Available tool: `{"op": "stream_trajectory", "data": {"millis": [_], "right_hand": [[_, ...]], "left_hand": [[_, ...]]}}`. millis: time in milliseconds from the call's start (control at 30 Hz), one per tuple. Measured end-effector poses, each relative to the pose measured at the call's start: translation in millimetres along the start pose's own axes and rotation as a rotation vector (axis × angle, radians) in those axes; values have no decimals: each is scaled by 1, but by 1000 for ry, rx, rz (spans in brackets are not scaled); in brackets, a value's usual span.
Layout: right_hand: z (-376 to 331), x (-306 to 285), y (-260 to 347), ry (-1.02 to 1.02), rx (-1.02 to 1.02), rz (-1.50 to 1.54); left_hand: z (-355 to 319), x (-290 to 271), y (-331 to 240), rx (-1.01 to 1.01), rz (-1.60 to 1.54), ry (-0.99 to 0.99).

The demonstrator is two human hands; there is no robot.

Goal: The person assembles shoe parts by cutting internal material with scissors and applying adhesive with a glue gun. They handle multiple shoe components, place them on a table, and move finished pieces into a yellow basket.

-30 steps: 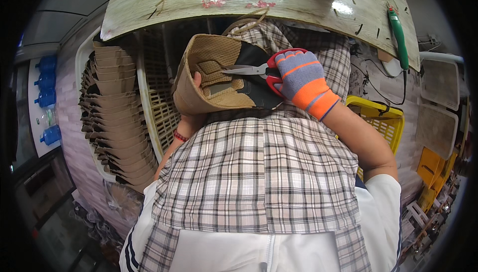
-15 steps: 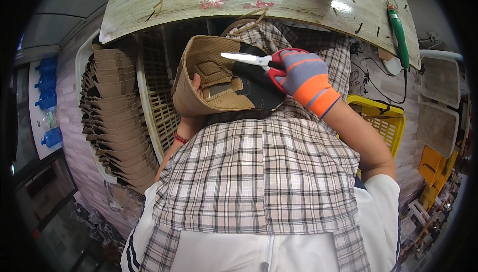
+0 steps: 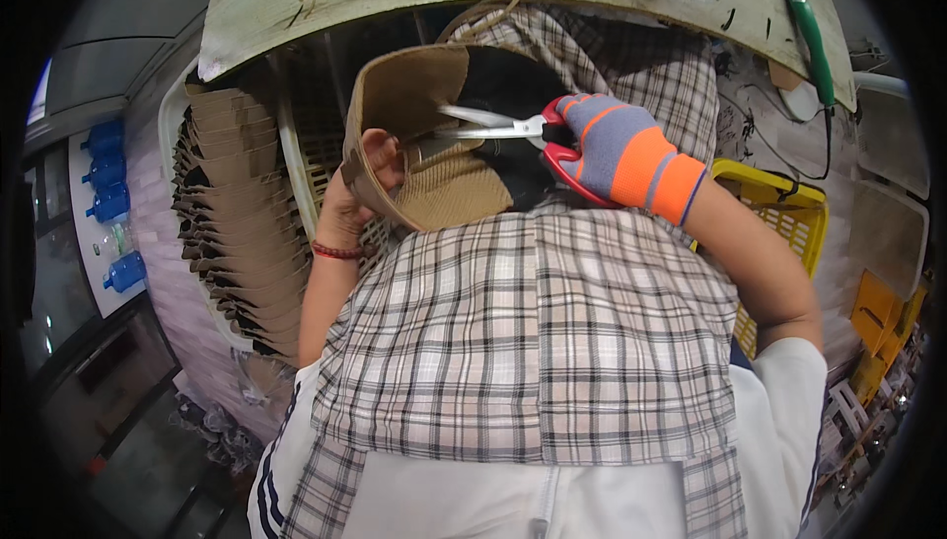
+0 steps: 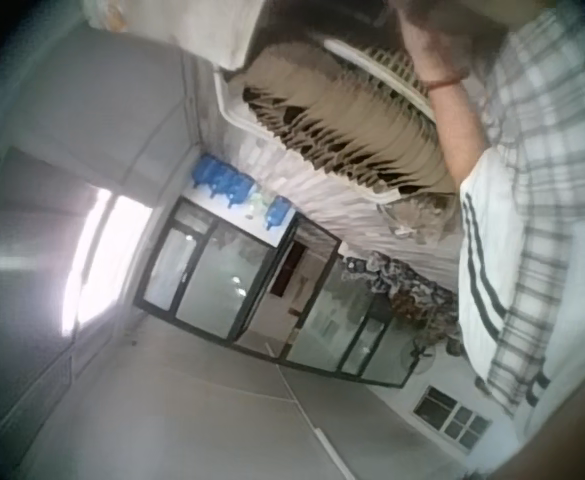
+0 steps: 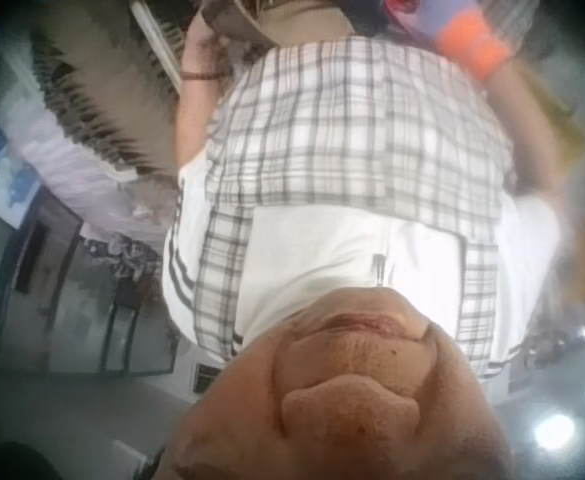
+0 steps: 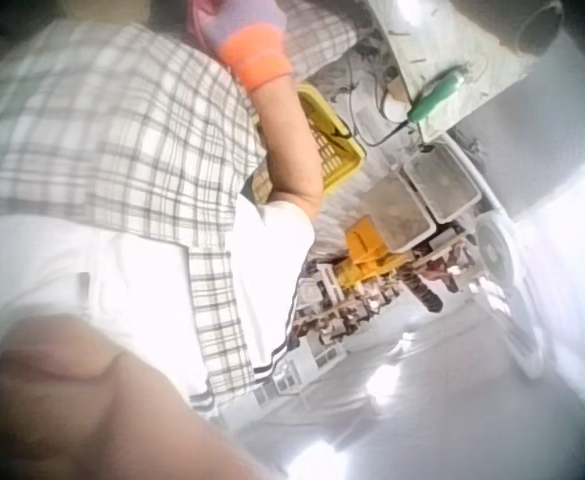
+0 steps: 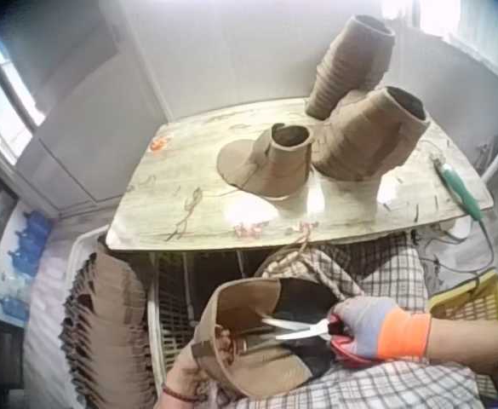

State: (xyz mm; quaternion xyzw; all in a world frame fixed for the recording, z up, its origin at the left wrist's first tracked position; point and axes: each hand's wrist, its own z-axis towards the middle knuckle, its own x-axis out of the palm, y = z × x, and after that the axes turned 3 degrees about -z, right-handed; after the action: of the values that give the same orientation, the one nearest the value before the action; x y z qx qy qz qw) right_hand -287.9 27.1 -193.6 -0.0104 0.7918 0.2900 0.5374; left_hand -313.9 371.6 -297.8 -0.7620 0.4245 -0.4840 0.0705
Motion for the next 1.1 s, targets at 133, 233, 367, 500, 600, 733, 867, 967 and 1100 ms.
{"op": "stream_trajectory", "data": {"millis": [133, 233, 367, 500, 600, 733, 867, 967, 1100], "right_hand": [[-6, 1, -9, 32, -213, -29], [-4, -9, -3, 245, -208, -104], [2, -13, 7, 336, -158, -186], [11, -14, 15, 335, -177, -229], [12, -16, 19, 242, -230, -241], [12, -21, 16, 200, -244, -370], [10, -33, 11, 163, -210, -476], [11, -27, 0, 101, -262, -350], [15, -17, 9, 169, -238, -298]], "left_hand": [[-28, 11, -16, -254, 194, 46], [-29, 17, -6, -217, 290, 8], [-30, 28, 0, -128, 348, -37], [-30, 19, 1, -133, 345, -28], [-30, 19, 1, -136, 348, -17], [-32, 21, 1, -126, 384, -30], [-34, 21, 3, -135, 350, -48], [-35, 20, 4, -123, 339, -42], [-33, 17, 7, -144, 310, -42]]}}
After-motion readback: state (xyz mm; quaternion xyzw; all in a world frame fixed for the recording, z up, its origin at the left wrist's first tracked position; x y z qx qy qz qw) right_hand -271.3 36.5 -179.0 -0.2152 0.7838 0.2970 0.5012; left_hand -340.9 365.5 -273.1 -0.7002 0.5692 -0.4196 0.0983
